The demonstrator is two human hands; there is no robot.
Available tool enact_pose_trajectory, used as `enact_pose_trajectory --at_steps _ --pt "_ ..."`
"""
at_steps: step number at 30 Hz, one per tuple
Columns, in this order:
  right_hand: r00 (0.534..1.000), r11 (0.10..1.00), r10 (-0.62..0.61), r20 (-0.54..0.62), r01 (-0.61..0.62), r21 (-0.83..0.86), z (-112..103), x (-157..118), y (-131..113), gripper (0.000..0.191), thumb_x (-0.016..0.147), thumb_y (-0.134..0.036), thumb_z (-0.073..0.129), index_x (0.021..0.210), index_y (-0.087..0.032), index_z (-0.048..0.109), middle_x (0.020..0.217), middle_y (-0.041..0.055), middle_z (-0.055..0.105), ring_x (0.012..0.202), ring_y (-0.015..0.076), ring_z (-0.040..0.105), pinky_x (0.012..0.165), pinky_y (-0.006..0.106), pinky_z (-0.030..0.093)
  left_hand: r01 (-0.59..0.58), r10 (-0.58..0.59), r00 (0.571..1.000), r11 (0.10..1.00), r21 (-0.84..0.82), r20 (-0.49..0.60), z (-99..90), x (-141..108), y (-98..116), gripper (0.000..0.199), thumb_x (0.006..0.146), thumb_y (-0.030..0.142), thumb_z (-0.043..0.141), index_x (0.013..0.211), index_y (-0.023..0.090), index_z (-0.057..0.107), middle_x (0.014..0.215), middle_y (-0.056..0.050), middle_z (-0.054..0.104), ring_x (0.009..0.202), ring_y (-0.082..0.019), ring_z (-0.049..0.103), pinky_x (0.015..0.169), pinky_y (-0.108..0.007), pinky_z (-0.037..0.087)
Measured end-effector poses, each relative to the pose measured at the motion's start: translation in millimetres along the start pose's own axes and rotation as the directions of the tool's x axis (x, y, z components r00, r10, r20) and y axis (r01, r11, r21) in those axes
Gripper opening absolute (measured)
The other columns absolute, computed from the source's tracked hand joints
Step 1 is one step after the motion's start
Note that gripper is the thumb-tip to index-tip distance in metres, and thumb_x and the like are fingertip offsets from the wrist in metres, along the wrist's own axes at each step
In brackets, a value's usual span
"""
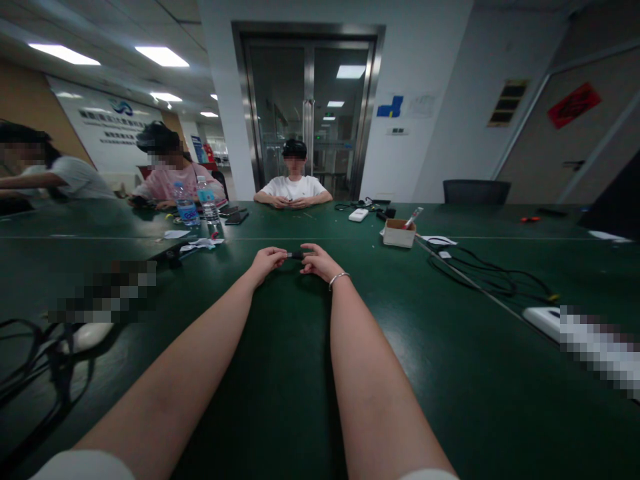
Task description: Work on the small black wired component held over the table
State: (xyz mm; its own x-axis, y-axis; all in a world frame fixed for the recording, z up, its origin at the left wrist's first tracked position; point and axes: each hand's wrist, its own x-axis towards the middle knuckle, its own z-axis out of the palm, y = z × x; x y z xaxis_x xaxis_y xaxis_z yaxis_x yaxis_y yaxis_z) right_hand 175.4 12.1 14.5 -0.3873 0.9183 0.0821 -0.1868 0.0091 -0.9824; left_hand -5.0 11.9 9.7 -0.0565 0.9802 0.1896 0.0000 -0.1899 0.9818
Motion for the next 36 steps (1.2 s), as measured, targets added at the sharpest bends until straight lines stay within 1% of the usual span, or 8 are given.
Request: enact_pose_trajectory --at_steps 4,8,13,18,23,28,33,36 --pt "1.000 0.999 0.027 -0.010 -0.027 -0.017 0 -1 -1 0.018 0.087 -0.012 0.051 0.104 -0.015 0.052 0.071 0.0012 0.065 0.038 0.0037 0.051 0.059 0.026 0.058 0.001 -0.001 1.000 1.000 0.004 -0.009 0.0 1 -1 0.018 0.058 0.020 0.071 0.073 0.011 0.065 0.056 -0.001 0.058 0.049 -0.008 0.049 0.050 -0.022 0.035" --pt "0.999 1.000 0.028 -0.019 -0.028 0.005 1 -1 -1 0.022 0.084 -0.006 0.052 0.104 -0.015 0.053 0.069 0.0000 0.065 0.039 0.0040 0.052 0.060 0.027 0.058 0.003 -0.003 1.000 1.000 -0.014 -0.004 -0.1 3 -3 0.016 0.059 0.018 0.070 0.073 0.011 0.065 0.056 0.000 0.058 0.048 -0.008 0.049 0.051 -0.022 0.036" --pt "0.998 0.999 0.050 -0.039 -0.050 0.007 2 0 -1 0.008 0.091 -0.014 0.049 0.098 -0.013 0.052 0.070 0.0046 0.067 0.037 0.0031 0.049 0.057 0.025 0.057 0.002 -0.002 1.000 1.000 -0.002 0.007 -0.7 2 -4 0.015 0.061 0.019 0.069 0.074 0.011 0.065 0.055 0.000 0.057 0.048 -0.007 0.048 0.049 -0.021 0.036" --pt "0.999 0.999 0.042 -0.031 -0.042 0.021 -1 1 1 0.007 0.089 -0.012 0.051 0.096 -0.013 0.054 0.068 0.0047 0.067 0.039 0.0035 0.050 0.057 0.024 0.056 0.033 -0.036 0.997 0.999 0.033 0.065 0.2 2 -3 0.012 0.066 0.022 0.067 0.069 0.011 0.062 0.057 -0.002 0.060 0.049 -0.007 0.049 0.049 -0.020 0.038" --pt "0.998 0.999 0.044 -0.044 -0.043 0.028 -2 2 2 0.006 0.088 -0.010 0.051 0.093 -0.013 0.054 0.065 0.0036 0.066 0.040 0.0043 0.051 0.056 0.024 0.057 0.060 -0.062 0.994 0.998 0.024 0.085 3.5 1 -1 0.012 0.073 0.023 0.064 0.074 0.013 0.059 0.054 -0.001 0.059 0.045 -0.007 0.049 0.049 -0.020 0.039" --pt "0.997 0.999 0.041 -0.062 -0.039 0.039 -1 1 2 0.004 0.088 -0.012 0.054 0.092 -0.013 0.053 0.062 0.0027 0.065 0.039 0.0044 0.050 0.056 0.025 0.057 0.060 -0.061 0.992 0.998 0.016 0.108 3.7 -4 3 0.020 0.065 0.019 0.073 0.078 0.011 0.061 0.061 -0.002 0.062 0.051 -0.007 0.053 0.055 -0.021 0.043" --pt "0.996 0.998 0.050 -0.072 -0.048 0.033 0 1 1 0.005 0.087 -0.010 0.054 0.092 -0.012 0.053 0.061 0.0028 0.065 0.039 0.0044 0.051 0.056 0.024 0.057 0.067 -0.074 0.990 0.995 0.067 0.116 1.4 3 -5 0.019 0.067 0.024 0.072 0.077 0.010 0.062 0.061 -0.003 0.062 0.051 -0.008 0.053 0.054 -0.022 0.042" --pt "0.996 0.999 0.046 -0.072 -0.044 0.031 0 1 1 0.006 0.086 -0.009 0.055 0.091 -0.012 0.054 0.061 0.0033 0.064 0.040 0.0049 0.052 0.055 0.023 0.057 0.013 -0.022 0.995 0.996 0.093 0.098 0.5 8 -13 0.019 0.070 0.027 0.070 0.076 0.011 0.062 0.064 -0.004 0.062 0.053 -0.009 0.054 0.053 -0.021 0.042"
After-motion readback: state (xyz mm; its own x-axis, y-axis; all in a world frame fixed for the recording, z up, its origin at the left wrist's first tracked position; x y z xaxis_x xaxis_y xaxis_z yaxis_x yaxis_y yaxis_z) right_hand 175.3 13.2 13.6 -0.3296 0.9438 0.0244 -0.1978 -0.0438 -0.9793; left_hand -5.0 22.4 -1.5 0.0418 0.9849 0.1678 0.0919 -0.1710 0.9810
